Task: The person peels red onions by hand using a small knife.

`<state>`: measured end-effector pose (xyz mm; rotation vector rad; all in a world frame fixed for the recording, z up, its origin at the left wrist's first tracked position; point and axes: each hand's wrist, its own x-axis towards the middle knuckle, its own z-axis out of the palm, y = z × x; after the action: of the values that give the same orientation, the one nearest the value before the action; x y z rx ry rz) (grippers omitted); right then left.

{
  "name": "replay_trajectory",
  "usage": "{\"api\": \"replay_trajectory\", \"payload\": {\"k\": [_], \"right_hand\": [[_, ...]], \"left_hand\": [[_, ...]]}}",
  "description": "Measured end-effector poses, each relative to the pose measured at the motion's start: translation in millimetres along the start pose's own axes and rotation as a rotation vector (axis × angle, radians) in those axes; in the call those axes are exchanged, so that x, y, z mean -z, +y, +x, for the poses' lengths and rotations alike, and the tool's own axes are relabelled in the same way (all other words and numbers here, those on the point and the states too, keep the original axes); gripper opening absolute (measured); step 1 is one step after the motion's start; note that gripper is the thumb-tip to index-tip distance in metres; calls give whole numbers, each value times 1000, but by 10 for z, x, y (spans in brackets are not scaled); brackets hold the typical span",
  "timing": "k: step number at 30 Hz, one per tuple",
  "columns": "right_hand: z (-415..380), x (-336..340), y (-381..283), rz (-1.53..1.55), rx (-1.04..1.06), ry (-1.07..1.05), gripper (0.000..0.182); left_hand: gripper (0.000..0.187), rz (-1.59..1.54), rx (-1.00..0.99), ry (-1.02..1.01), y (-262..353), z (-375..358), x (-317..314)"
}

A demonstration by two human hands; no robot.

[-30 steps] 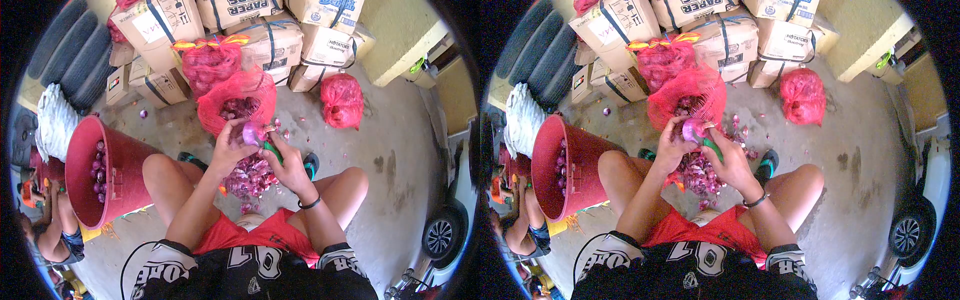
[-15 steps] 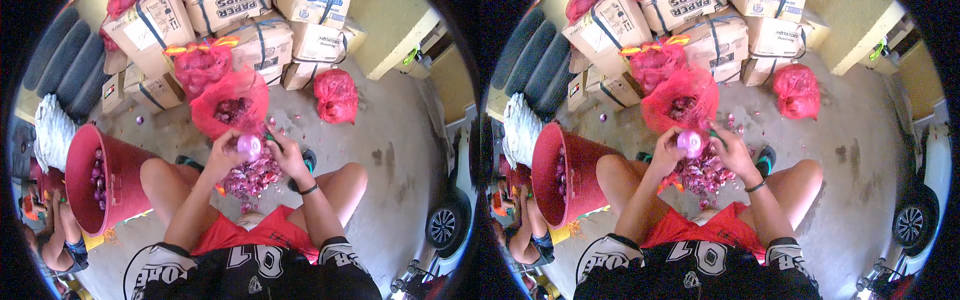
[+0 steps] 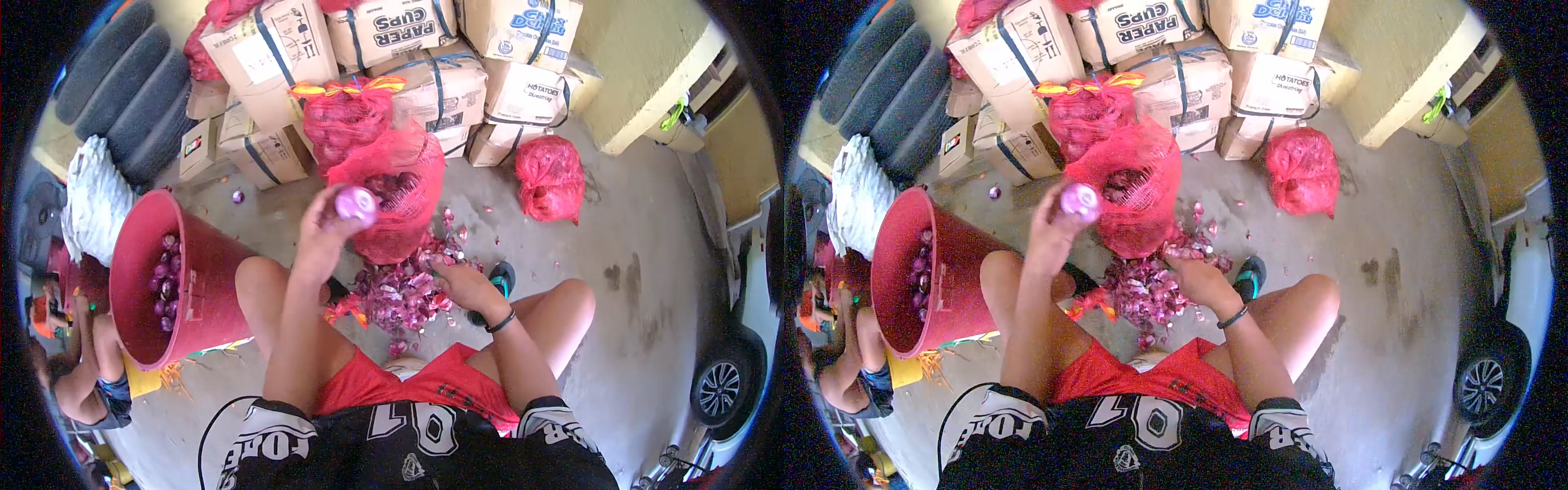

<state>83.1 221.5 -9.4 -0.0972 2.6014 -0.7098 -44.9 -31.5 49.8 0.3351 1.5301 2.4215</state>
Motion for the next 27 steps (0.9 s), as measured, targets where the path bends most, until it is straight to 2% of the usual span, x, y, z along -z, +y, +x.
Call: {"api": "replay_trajectory", "payload": {"k": [1,3,5,9,11,15,16,17,19,23,25,27], "right_hand": [[-6,15,-13,-2,28,31,49],[-41,8,-51,4,87,81,48],[-61,55,-111,47,103,125,47],[-15,135,-141,56,113,142,51],[-3,171,-152,43,104,137,53],[-29,50,-155,26,97,208,53],[-10,-27,-122,24,186,256,57],[1,-73,-56,51,104,118,56],[134,-437,293,56,124,162,56],[91,-235,327,115,1,31,57],[142,-163,414,88,-68,-61,56],[260,-121,448,203,72,84,55]], "left_hand": [[53,-59,-22,88,135,11,59],[50,-561,-324,195,426,84,247],[60,-991,-372,87,679,82,335],[60,-573,-189,-261,561,-120,225],[58,-431,-54,-199,218,-160,341],[49,-404,106,16,-297,-214,421],[47,-411,137,57,-289,-187,390],[45,-380,139,33,-280,-164,367],[41,-314,145,-1,-204,-135,219],[29,-158,166,71,-278,-31,36],[27,89,78,118,-249,-1,-59],[25,236,-10,120,-220,55,-164]]}}
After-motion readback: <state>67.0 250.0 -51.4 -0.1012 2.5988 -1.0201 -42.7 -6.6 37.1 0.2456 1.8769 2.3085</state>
